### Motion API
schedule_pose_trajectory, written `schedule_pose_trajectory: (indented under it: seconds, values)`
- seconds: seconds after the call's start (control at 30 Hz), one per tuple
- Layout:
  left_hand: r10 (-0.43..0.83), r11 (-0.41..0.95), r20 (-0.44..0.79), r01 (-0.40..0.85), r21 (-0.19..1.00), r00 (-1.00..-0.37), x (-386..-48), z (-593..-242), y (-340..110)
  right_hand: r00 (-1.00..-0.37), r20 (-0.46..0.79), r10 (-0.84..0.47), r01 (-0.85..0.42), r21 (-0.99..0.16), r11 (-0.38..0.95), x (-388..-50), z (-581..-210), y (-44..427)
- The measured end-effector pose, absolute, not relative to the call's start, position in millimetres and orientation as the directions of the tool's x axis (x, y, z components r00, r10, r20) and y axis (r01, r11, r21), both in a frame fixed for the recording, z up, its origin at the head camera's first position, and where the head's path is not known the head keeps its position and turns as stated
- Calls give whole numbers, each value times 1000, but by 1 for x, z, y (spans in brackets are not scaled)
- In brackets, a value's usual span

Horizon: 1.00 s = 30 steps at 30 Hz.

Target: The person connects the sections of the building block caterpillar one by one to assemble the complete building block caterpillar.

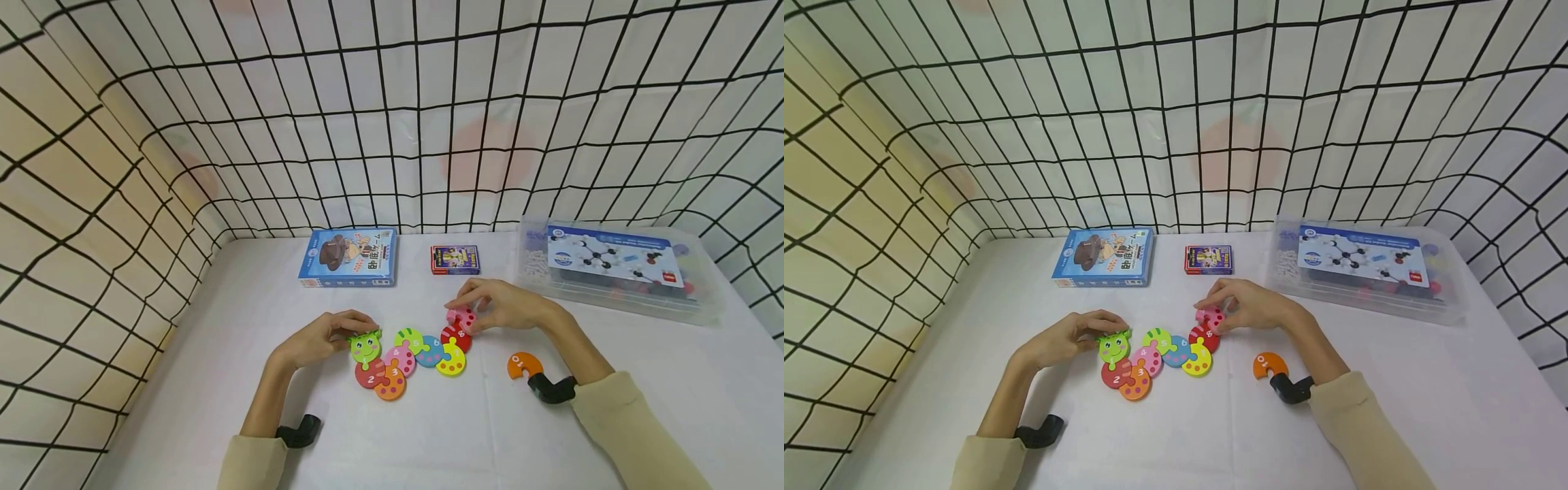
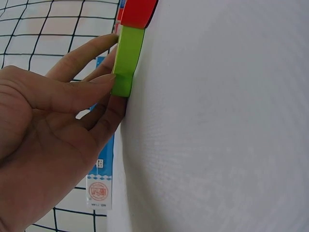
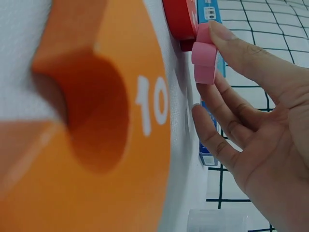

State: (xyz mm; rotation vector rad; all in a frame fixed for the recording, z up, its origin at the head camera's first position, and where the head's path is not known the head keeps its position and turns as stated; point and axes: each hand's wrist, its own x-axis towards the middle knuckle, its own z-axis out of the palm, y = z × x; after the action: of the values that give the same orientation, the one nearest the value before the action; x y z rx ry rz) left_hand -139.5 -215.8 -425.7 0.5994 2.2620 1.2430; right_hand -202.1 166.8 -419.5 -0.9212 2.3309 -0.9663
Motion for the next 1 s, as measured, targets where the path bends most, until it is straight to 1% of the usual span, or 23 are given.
schedule_pose_trajectory:
  seconds: [0.17,0.5,0.8,1.0]
  values:
    - [588,484,-196,147,862,-785,-139,-425,-216,-671,-147,-727,-395,-758,519,-204,-419,168]
    - [583,482,-206,130,867,-786,-139,-426,-217,-631,-184,-754,-413,-743,527,-209,-414,164]
    - [580,480,-213,118,869,-786,-139,-426,-216,-577,-209,-790,-438,-737,515,-213,-414,161]
    - [582,477,-209,122,870,-786,-139,-426,-216,-577,-231,-783,-407,-751,521,-215,-418,163]
